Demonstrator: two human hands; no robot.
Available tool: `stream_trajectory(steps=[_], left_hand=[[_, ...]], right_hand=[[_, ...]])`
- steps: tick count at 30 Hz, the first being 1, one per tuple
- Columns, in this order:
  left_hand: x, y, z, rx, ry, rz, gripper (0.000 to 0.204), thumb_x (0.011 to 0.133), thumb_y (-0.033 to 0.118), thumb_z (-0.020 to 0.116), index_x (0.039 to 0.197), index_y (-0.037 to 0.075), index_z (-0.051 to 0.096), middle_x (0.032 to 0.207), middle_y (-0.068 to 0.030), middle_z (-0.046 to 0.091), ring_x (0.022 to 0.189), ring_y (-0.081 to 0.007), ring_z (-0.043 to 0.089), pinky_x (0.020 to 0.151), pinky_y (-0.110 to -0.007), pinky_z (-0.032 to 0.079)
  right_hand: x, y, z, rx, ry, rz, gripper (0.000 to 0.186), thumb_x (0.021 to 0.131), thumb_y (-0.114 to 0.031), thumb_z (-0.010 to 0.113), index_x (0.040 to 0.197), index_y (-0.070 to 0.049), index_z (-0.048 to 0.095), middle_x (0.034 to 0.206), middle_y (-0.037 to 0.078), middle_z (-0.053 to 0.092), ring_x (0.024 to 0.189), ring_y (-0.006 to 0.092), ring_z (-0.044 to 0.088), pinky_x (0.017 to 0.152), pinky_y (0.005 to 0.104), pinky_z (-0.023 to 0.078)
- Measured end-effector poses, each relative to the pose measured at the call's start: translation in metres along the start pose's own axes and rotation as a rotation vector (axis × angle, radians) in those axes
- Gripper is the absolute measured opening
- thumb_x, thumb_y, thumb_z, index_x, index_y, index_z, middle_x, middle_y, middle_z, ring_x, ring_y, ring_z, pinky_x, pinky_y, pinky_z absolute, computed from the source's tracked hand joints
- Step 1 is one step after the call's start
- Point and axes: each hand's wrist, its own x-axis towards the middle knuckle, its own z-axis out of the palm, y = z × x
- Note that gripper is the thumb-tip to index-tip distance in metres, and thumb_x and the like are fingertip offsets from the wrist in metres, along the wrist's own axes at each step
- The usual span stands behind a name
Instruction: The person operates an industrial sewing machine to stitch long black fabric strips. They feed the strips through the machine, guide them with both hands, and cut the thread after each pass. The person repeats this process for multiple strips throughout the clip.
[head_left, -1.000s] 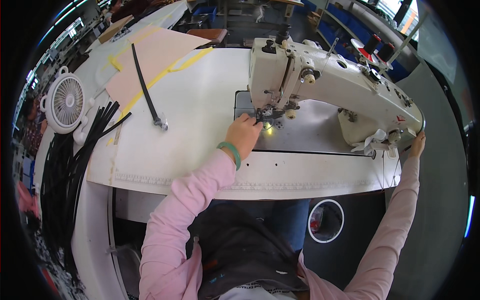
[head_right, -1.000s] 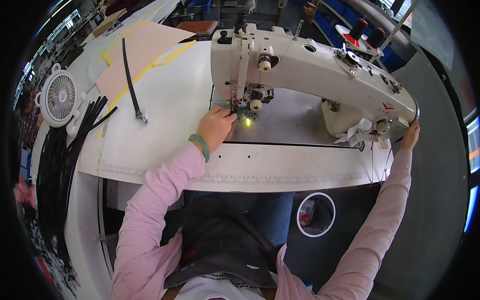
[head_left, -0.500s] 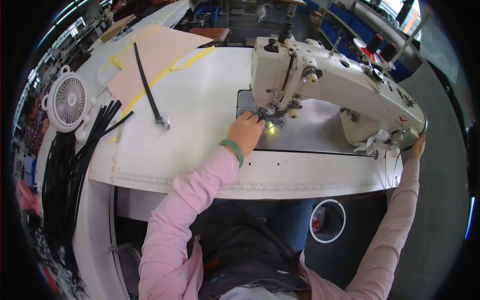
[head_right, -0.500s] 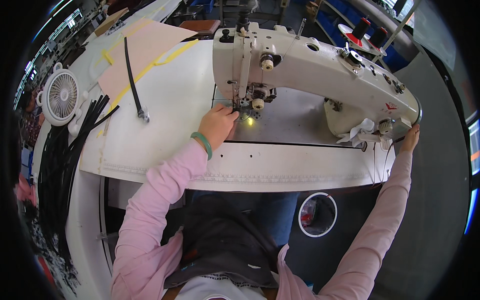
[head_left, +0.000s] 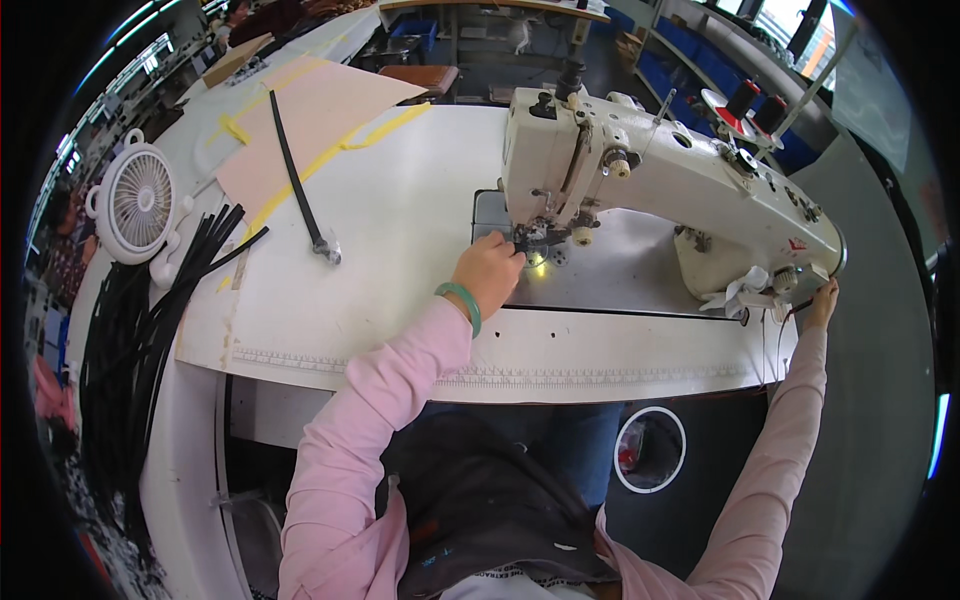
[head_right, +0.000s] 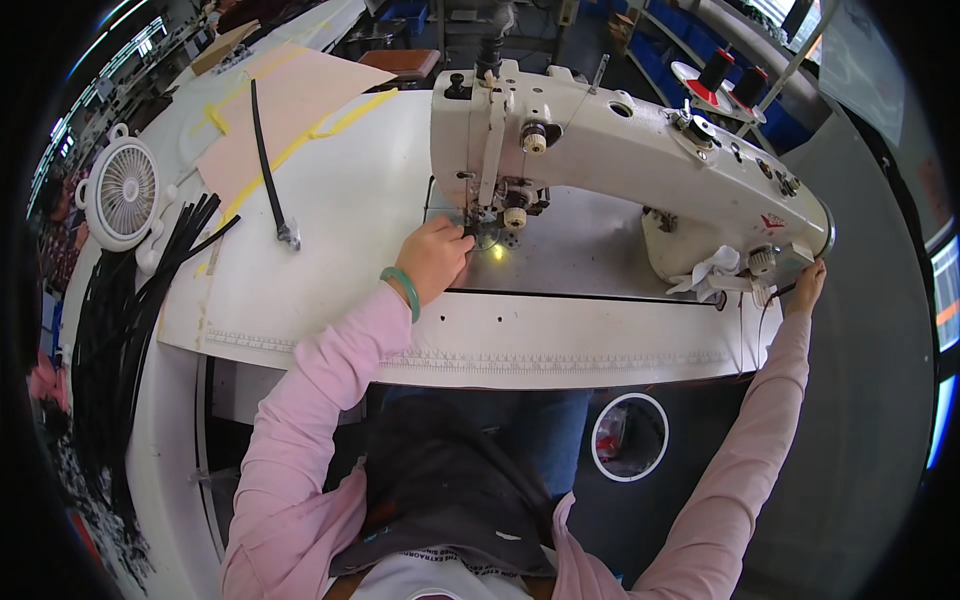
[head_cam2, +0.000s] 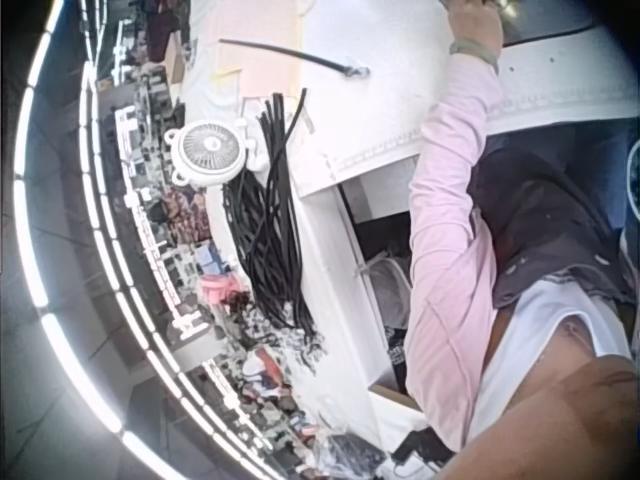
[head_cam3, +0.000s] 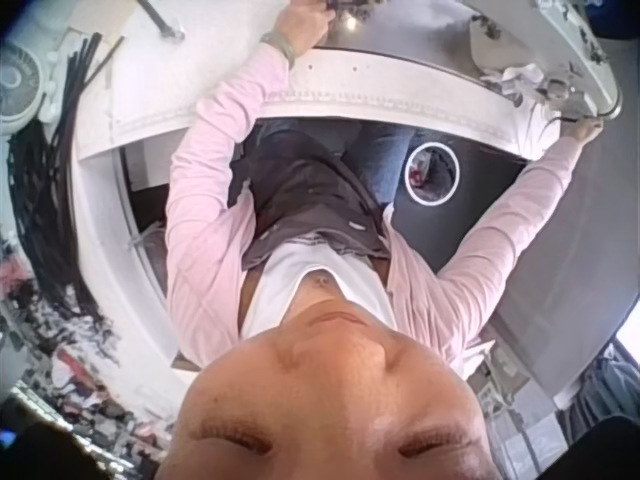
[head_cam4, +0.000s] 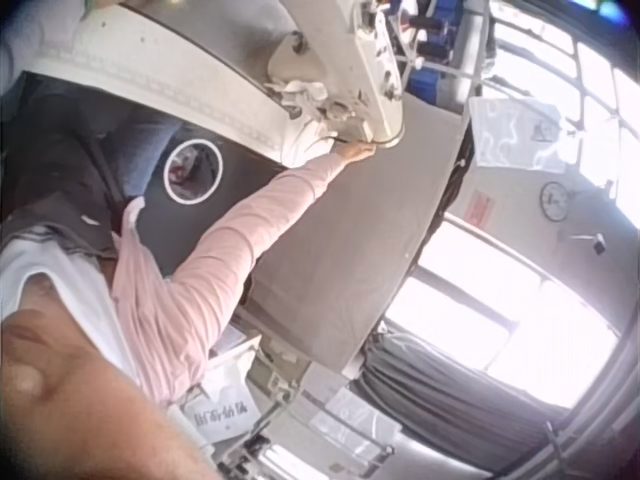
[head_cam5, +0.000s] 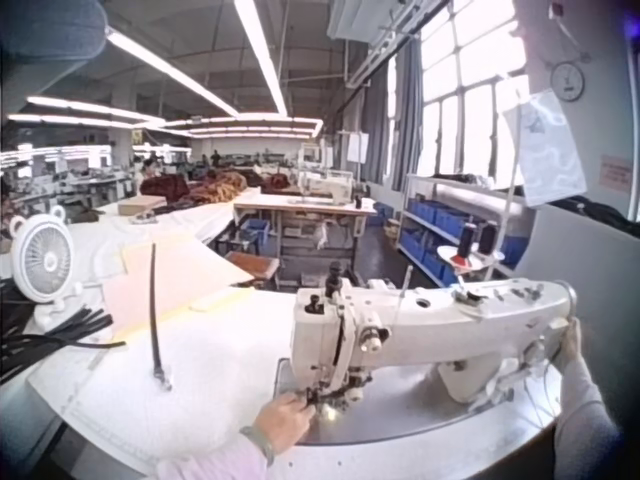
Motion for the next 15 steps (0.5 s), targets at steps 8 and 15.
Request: stream_trajectory(steps=[8,15], left_hand=[[-0.001,0.002,-0.007,-0.029,0.051,-0.028,0.005,0.067,0.008,0.059,0.072,0.007,0.06,0.074,-0.0046,0.057,0.079,-0.0214,0.052,0.073,-0.031,0.046],[0.0,0.006,-0.009,-0.031,0.035,-0.107,0.01,0.068,0.006,0.058,0.078,0.007,0.06,0.078,-0.0046,0.058,0.083,-0.0215,0.053,0.07,-0.031,0.048]], right_hand=[[0.015,-0.042,0.007,-0.04,0.034,-0.078,0.045,0.092,-0.04,0.041,0.113,-0.001,0.048,0.101,0.008,0.057,0.09,0.017,0.053,0.079,0.0279,0.042],[0.022,0.003,-0.004,-0.044,-0.031,0.029,0.042,0.092,-0.04,0.042,0.108,-0.002,0.05,0.094,0.005,0.056,0.088,0.0137,0.052,0.076,0.0262,0.041]])
